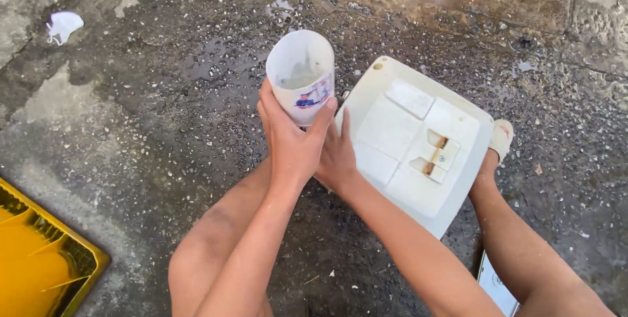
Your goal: Rinsing and scrubbing the plastic housing and internal components of an appliance using a cup of water and a scrubber.
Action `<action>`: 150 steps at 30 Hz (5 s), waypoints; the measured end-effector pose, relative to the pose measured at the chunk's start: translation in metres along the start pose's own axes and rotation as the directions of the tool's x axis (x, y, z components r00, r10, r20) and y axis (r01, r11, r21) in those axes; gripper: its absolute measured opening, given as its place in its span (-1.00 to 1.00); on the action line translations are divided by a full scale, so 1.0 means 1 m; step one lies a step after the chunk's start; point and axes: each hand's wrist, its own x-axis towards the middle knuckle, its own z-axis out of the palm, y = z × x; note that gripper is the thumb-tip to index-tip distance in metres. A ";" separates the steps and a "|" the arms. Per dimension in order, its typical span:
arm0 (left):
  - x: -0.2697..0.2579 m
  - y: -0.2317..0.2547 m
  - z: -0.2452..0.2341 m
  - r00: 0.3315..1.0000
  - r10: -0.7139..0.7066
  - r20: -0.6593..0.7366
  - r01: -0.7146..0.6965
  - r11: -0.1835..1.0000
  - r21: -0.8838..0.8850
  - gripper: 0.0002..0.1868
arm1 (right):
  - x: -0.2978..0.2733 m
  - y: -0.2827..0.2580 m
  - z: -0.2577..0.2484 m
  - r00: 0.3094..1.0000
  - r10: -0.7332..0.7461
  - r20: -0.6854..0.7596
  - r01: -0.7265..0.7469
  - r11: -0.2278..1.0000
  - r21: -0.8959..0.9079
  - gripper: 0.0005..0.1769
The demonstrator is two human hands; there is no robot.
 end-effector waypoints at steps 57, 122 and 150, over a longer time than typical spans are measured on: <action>0.034 0.038 0.001 0.995 0.026 0.092 -0.021 0.998 -0.055 -0.04 | -0.012 0.017 0.103 0.878 -0.176 -0.445 0.236 0.968 0.082 -0.58; 0.041 0.045 0.006 1.000 0.025 0.010 -0.024 0.994 -0.106 -0.06 | -0.025 0.071 0.062 0.946 -0.005 -0.323 0.104 0.951 0.292 -0.78; 0.042 0.039 0.001 0.999 -0.005 0.047 0.010 0.995 -0.099 -0.06 | -0.007 0.080 0.046 0.976 -0.100 -0.195 0.139 0.970 0.200 -0.57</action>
